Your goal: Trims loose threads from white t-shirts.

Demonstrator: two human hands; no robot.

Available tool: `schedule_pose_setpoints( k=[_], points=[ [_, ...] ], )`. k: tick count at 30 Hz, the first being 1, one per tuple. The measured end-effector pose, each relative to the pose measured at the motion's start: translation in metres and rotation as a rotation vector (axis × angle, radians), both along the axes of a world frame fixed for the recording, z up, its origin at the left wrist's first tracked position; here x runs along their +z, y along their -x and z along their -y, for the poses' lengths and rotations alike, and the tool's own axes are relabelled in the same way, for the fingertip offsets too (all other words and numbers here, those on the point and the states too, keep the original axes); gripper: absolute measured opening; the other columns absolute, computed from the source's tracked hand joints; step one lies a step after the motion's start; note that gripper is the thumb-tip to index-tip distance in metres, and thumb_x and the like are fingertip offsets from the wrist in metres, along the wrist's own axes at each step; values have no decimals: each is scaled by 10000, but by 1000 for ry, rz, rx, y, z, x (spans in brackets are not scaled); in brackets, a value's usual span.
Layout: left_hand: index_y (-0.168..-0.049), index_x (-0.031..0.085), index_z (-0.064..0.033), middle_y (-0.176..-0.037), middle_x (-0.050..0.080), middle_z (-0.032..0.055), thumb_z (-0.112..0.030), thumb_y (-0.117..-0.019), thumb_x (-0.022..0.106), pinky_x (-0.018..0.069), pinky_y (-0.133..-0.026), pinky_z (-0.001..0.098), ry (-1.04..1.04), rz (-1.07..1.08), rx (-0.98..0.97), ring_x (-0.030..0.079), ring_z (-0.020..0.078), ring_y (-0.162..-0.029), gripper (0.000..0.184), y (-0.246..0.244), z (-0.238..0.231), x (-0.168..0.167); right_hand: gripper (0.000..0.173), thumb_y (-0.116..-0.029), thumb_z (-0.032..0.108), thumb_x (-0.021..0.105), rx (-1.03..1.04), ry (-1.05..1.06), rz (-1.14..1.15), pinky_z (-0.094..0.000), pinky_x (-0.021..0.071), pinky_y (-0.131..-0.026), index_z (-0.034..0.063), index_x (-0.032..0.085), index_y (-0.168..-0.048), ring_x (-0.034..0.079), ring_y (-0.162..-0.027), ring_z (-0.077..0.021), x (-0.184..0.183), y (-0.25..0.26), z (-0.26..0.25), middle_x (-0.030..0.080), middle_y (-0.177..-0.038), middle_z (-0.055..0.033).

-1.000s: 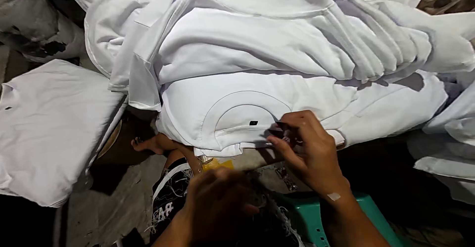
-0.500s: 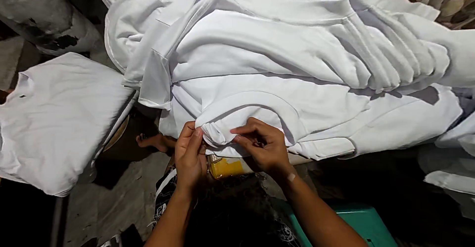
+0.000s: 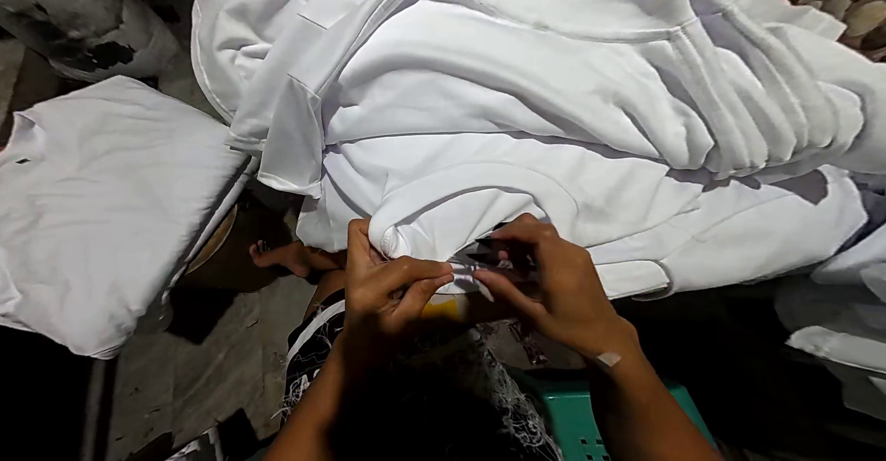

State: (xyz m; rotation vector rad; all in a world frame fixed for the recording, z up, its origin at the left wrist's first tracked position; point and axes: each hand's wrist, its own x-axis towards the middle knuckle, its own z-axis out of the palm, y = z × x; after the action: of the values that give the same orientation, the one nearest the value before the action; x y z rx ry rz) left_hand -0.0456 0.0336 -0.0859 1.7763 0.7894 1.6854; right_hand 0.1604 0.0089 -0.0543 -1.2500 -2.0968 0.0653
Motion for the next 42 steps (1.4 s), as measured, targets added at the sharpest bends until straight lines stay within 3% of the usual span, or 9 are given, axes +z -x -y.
schedule_pose_setpoints(
  k=[10,19,22,25,29,31,34,38,42],
  points=[
    [-890,756,-234,-1137,562,-108,-262,-931,729,411,-944,89,25,23,-51,487,-77,-1124,57,0,2,1,251,-1017,244,563,246,-95,-22,-202,405,-570,29,657,-928,531,-608,-112,3,18,-21,604,-700,-63],
    [-934,727,-246,-1107,568,-134,-334,-969,689,431,-917,89,70,69,-125,509,-90,-1088,102,4,6,3,275,-1031,244,560,181,-114,-109,-185,413,-579,13,667,-927,541,-605,-101,-2,24,-17,621,-692,-78],
    [-937,645,-278,-1078,568,-179,-418,-1013,604,483,-890,117,142,186,-228,545,-89,-1061,165,8,9,4,261,-999,273,626,114,-97,-177,-118,421,-613,13,614,-1021,532,-650,-41,-2,26,-17,591,-744,-64],
    [-1129,603,-311,-1187,570,-169,-304,-981,670,560,-925,204,199,369,-349,592,-17,-1137,163,7,10,8,128,-917,94,661,132,-121,-313,-88,383,-603,-18,691,-972,487,-632,-23,-3,31,-18,535,-693,-68],
    [-1258,574,-289,-1192,643,-157,-57,-937,693,595,-871,202,207,418,-273,673,-17,-1022,413,3,10,9,107,-1035,131,568,267,-140,-348,-126,431,-625,48,625,-997,504,-649,-64,4,30,-7,512,-737,-55],
    [-1212,644,-252,-1145,681,-158,-32,-921,699,596,-839,181,226,427,-214,685,-30,-965,369,1,10,9,77,-1027,129,568,321,-108,-339,-131,411,-626,67,607,-1006,491,-663,-72,12,31,7,505,-776,-50],
    [-1043,761,-228,-952,725,-158,-164,-933,723,606,-728,162,225,429,-100,689,-45,-824,133,1,6,4,81,-1041,143,556,292,-85,-322,-115,428,-641,73,581,-1008,510,-678,-51,16,26,16,519,-803,-43],
    [-976,642,-243,-966,648,-186,-292,-1018,611,532,-771,110,188,263,-77,622,-88,-899,72,7,14,3,358,-1020,395,617,61,-64,-140,-169,394,-585,39,583,-1047,492,-642,-68,7,15,10,535,-765,-55],
    [-938,609,-176,-1033,621,-131,-314,-1025,601,528,-804,110,137,129,-69,606,-78,-974,163,14,22,8,266,-1014,287,585,7,-125,-1,-287,416,-596,32,660,-992,588,-684,-172,8,33,8,639,-789,-106]
  ],
)
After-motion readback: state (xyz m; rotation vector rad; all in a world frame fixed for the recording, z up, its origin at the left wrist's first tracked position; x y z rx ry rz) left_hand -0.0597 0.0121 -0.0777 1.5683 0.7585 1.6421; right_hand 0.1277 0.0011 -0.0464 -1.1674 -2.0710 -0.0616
